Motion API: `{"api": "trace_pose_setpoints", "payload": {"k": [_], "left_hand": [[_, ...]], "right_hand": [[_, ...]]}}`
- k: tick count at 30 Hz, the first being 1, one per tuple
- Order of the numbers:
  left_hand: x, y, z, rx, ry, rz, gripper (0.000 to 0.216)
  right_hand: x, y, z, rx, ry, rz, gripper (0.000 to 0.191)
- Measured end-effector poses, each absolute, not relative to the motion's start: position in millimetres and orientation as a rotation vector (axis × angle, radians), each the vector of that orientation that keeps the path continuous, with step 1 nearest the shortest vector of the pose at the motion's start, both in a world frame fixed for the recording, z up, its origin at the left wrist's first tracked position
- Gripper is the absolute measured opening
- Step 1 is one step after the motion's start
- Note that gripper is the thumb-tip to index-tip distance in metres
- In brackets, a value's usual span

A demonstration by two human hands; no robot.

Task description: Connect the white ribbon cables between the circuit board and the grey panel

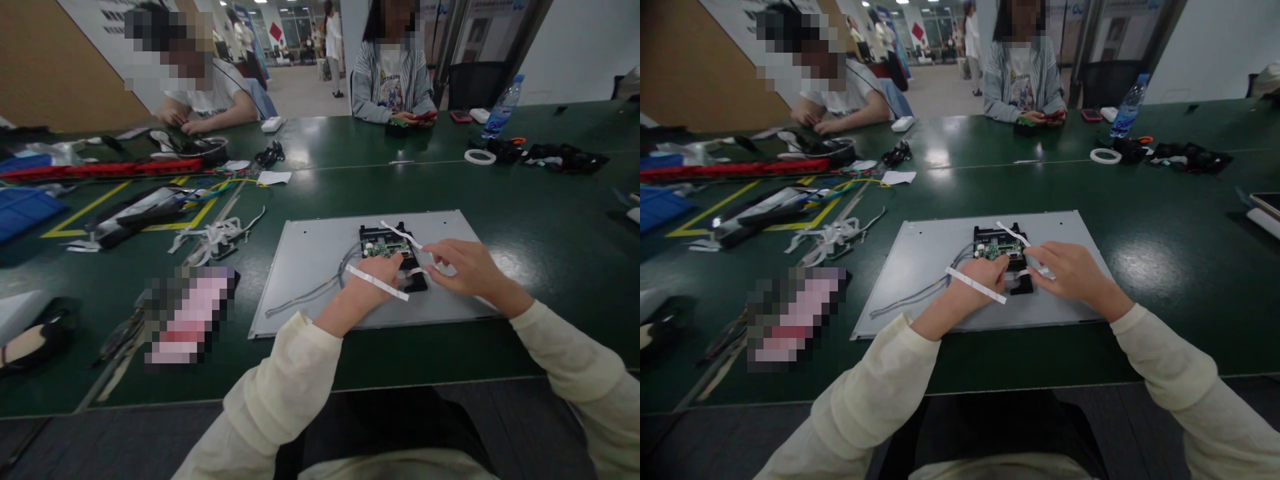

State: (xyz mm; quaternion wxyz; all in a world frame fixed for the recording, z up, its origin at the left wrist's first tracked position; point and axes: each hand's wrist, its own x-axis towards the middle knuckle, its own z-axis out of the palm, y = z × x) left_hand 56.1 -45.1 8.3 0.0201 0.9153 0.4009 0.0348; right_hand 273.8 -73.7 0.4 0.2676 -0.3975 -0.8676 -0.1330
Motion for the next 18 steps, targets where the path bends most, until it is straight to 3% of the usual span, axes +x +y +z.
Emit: {"api": "trace_pose_setpoints", "payload": {"k": [3,7,12,18], "left_hand": [[54,-45,10,2.819,1.236,0.118,0.027],[52,-45,12,2.829,1.204,0.082,0.025],[52,-46,17,2.804,1.214,0.031,0.024],[52,-49,15,2.83,1.202,0.135,0.028]], "right_hand": [[254,-82,9,-0.69,-2.383,-0.408,0.042],[235,-86,15,-0.427,-2.426,-0.493,0.034],[231,-88,21,-0.381,-2.386,-0.479,0.022],[239,-96,38,-0.533,-2.292,-0.497,0.023]]}}
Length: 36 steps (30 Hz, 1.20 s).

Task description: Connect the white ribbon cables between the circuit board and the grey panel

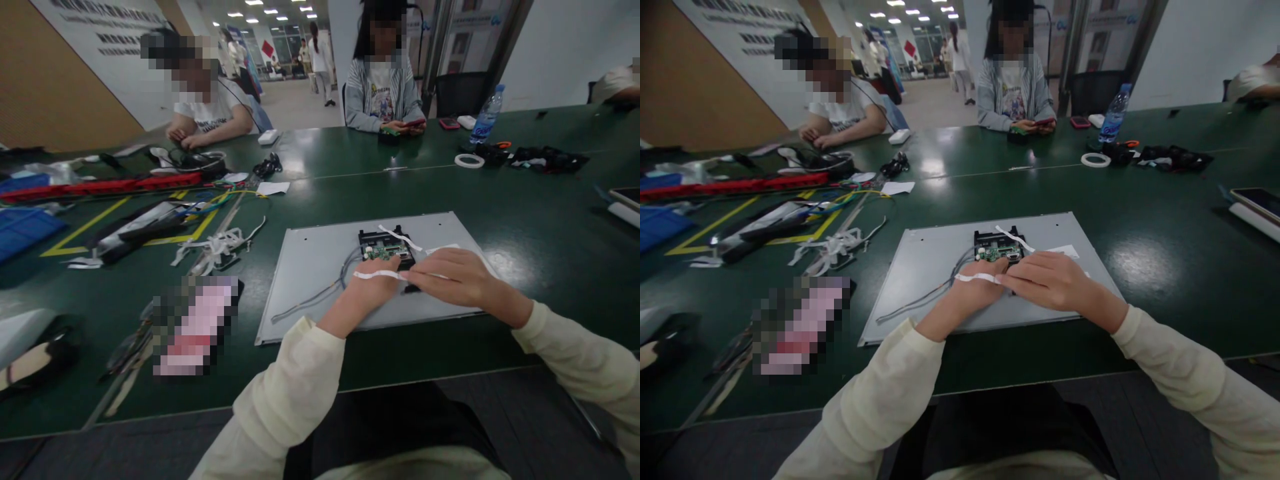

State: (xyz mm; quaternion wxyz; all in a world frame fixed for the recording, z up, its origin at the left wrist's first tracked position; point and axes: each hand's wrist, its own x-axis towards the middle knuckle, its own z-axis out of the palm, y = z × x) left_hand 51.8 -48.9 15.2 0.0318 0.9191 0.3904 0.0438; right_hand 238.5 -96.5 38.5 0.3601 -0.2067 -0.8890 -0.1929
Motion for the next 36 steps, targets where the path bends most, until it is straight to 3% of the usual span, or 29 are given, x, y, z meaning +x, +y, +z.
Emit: {"api": "trace_pose_setpoints", "payload": {"k": [8,13,18,36], "left_hand": [[9,-49,40,2.779,1.337,0.216,0.019],[-33,-46,33,2.694,1.392,0.484,0.026],[-48,-45,18,2.681,1.201,0.436,0.041],[-63,-38,19,2.561,1.337,0.412,0.016]], "right_hand": [[248,-80,43,-1.075,-2.125,-0.452,0.023],[230,-64,41,-1.1,-2.207,-0.541,0.024],[194,-50,38,-1.106,-2.334,-0.586,0.027],[143,-56,2,-1.03,-2.528,-0.517,0.026]]}}
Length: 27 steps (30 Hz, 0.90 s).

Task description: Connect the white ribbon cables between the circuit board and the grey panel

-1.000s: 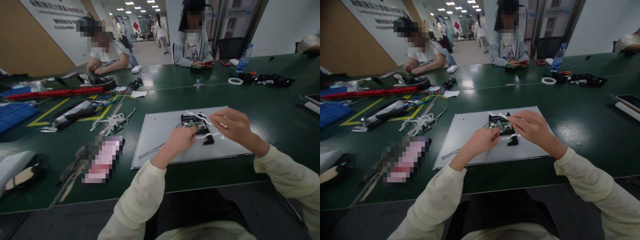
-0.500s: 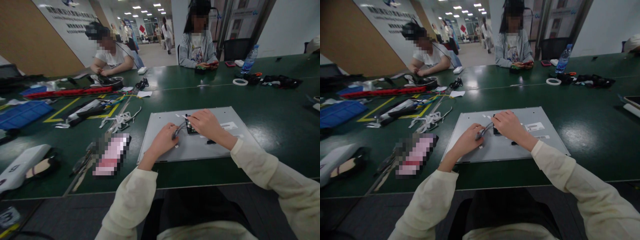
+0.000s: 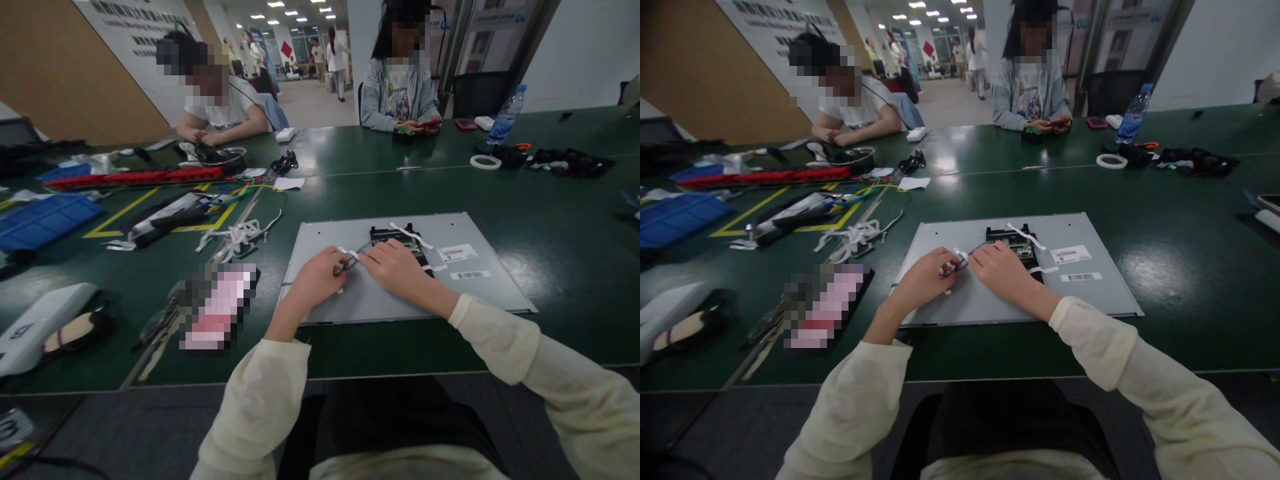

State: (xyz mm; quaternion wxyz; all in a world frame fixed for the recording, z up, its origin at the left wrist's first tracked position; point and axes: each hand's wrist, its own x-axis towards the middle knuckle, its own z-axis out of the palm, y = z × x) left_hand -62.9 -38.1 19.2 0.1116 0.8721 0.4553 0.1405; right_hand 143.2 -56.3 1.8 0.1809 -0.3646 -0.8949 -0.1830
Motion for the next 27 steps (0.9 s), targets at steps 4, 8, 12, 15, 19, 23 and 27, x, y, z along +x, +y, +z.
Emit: {"api": "trace_pose_setpoints", "payload": {"k": [4,8,12,15,19,23,27], "left_hand": [[-69.2,-39.2,22.0,2.55,1.262,0.389,0.023],[-69.5,-40.8,21.3,2.561,1.33,0.432,0.022],[-68.4,-39.6,19.8,2.599,1.343,0.446,0.023],[-68.7,-37.8,18.8,2.642,1.287,0.444,0.027],[-69.9,-37.0,17.6,2.688,1.251,0.476,0.031],[-70.2,-36.6,16.4,2.66,1.196,0.491,0.042],[-70.3,-35.8,16.1,2.607,1.205,0.396,0.038]], "right_hand": [[137.7,-61.1,0.8,-0.984,-2.577,-0.51,0.023],[135.2,-63.2,-2.1,-0.945,-2.625,-0.478,0.023],[134.2,-62.9,-4.7,-0.944,-2.661,-0.457,0.021],[133.4,-62.1,-5.3,-0.953,-2.674,-0.447,0.022],[132.7,-62.2,-4.9,-0.966,-2.685,-0.454,0.02],[132.7,-63.7,-3.7,-0.961,-2.692,-0.456,0.02],[132.6,-63.2,-4.5,-0.953,-2.696,-0.437,0.023]]}}
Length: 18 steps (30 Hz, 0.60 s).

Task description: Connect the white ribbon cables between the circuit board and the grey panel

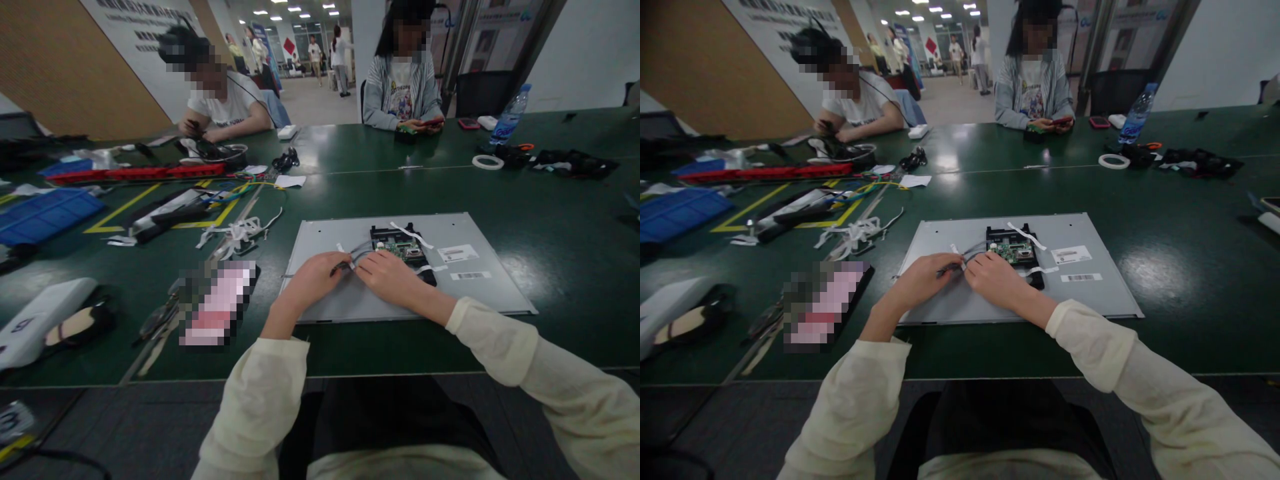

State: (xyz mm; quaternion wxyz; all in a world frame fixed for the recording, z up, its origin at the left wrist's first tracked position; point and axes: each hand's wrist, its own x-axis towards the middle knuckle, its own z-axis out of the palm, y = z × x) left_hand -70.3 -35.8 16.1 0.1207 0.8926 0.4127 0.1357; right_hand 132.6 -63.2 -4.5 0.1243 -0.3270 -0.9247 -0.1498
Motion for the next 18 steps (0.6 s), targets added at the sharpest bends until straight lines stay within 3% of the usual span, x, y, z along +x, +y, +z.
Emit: {"api": "trace_pose_setpoints", "payload": {"k": [7,12,18], "left_hand": [[-76,-37,15,2.533,1.192,0.403,0.037],[-79,-41,9,2.475,1.17,0.455,0.04],[-66,-40,0,2.363,1.374,0.681,0.04]], "right_hand": [[136,-64,-7,-0.808,-2.734,-0.25,0.032],[145,-75,-7,-0.773,-2.796,-0.005,0.071],[146,-80,-4,-0.819,-2.825,0.107,0.082]]}}
